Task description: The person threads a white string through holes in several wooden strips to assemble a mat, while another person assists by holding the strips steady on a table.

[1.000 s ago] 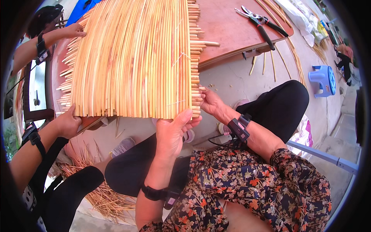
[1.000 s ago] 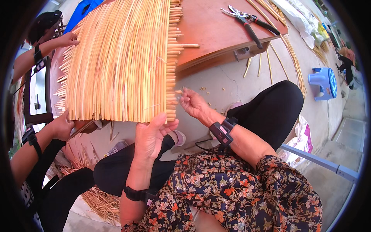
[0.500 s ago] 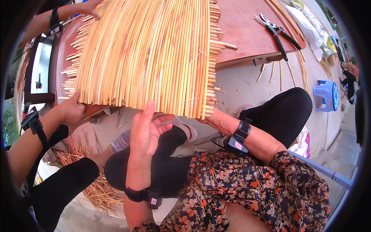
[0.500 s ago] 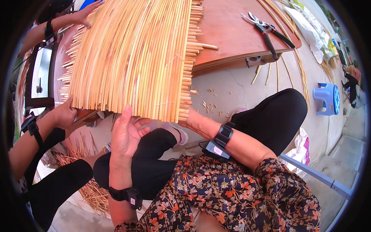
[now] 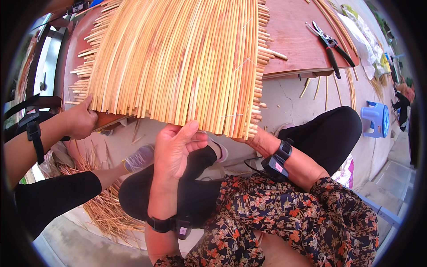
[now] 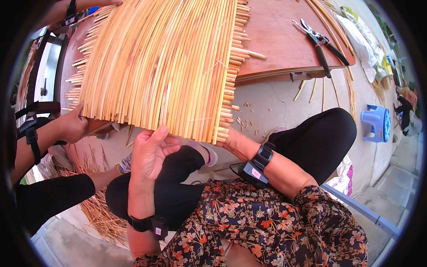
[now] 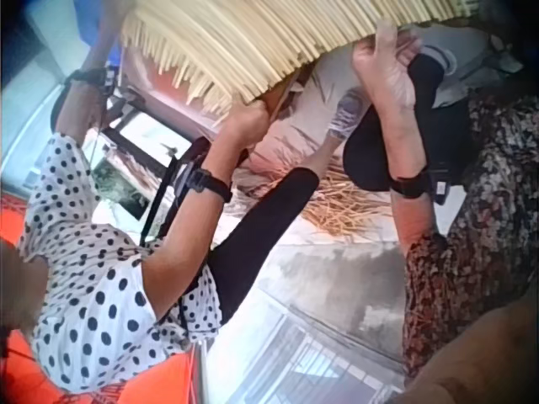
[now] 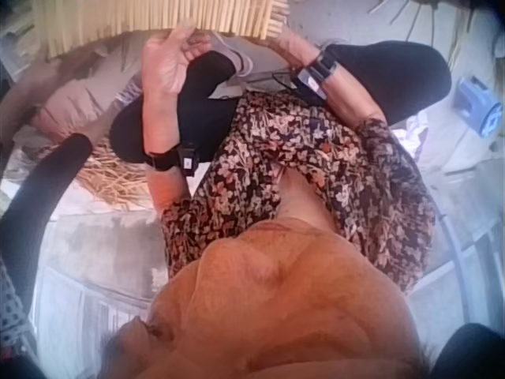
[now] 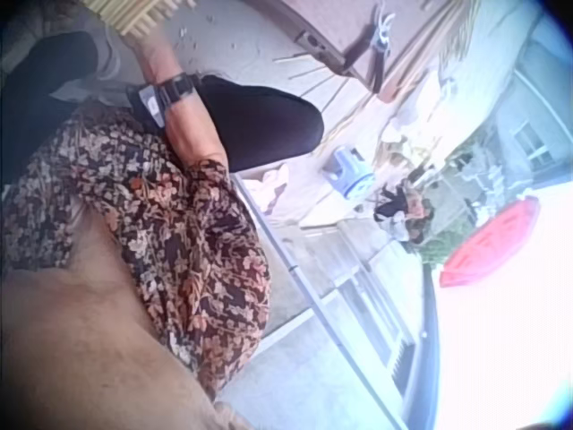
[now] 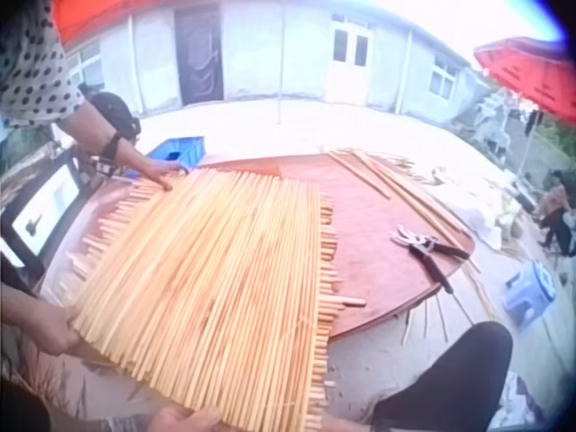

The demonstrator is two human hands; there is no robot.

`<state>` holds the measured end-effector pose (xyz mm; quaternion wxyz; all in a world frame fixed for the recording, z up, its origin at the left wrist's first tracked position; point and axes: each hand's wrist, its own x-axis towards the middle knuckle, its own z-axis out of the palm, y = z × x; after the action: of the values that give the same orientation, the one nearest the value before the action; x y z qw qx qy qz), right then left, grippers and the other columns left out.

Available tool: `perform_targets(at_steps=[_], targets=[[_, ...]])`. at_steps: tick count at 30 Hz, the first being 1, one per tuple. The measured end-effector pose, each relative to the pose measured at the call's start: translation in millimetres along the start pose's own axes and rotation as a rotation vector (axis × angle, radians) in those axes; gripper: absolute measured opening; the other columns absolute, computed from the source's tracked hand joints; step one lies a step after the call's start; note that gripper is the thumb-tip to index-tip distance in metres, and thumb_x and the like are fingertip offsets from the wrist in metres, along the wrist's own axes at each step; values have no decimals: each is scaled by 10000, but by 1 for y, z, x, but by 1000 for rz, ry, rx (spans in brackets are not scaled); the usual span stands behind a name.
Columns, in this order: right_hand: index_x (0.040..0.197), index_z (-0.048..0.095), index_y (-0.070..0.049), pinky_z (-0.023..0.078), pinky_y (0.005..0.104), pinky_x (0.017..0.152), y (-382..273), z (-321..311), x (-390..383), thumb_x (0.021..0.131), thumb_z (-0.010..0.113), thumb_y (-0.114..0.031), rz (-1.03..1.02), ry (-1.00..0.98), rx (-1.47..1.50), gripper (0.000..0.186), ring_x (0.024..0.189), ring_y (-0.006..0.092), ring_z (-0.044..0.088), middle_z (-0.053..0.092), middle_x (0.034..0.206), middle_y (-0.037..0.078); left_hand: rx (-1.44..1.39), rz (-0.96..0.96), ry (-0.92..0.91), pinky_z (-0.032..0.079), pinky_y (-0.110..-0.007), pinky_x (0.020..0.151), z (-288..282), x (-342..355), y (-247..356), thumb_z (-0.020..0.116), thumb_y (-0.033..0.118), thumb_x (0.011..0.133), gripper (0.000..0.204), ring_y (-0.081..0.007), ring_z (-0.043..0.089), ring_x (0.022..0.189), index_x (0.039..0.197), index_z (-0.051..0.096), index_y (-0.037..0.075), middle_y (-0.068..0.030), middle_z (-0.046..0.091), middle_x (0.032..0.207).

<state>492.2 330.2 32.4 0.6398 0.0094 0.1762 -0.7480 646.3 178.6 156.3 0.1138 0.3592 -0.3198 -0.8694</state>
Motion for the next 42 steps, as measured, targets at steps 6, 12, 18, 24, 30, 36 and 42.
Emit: perform_targets(at_steps=[6,12,18,24,30,36,42], targets=[[1241,496,3,563,293,800,-9,2,1,978,477,-252,40,-28,46,366,950,189,649,609,1154,134,32,-3,1,560,-273,618,2,3,2,689,148,851,199,-161,655,679,928,625,-23,-101,653,811],[1242,496,-1,561,296,805,-11,3,2,978,478,-247,38,-26,35,362,961,191,644,608,1156,134,16,-14,8,559,-268,615,5,3,3,691,142,846,187,-154,653,655,919,630,-19,-94,654,784],[1243,497,-4,558,299,809,-13,4,0,977,478,-242,40,-16,21,358,971,193,640,607,1159,134,-3,-33,-16,560,-269,618,7,2,5,686,136,847,179,-155,654,656,925,630,-15,-93,655,784],[1244,498,-7,556,303,814,-16,8,-2,976,478,-237,36,-13,9,354,982,195,636,606,1161,133,-25,-51,-10,563,-282,624,7,3,4,678,133,852,171,-164,661,668,943,629,-3,-91,659,789],[1245,498,-10,553,306,819,-17,8,-1,975,479,-233,40,-7,1,350,992,197,631,605,1163,133,-52,-60,-15,566,-286,627,10,3,6,675,130,852,163,-173,667,674,942,629,1,-92,664,794],[1247,499,-13,551,309,824,-18,7,0,975,479,-228,36,1,-9,347,1002,199,627,604,1165,133,-61,-74,-20,568,-289,625,9,6,6,671,128,855,153,-176,667,668,940,632,7,-93,667,800],[1248,500,-17,548,312,828,-19,7,1,974,480,-223,37,9,-19,344,1013,201,623,603,1167,132,-79,-72,-29,568,-294,624,9,6,6,663,121,859,140,-179,667,672,946,633,15,-87,668,806]])
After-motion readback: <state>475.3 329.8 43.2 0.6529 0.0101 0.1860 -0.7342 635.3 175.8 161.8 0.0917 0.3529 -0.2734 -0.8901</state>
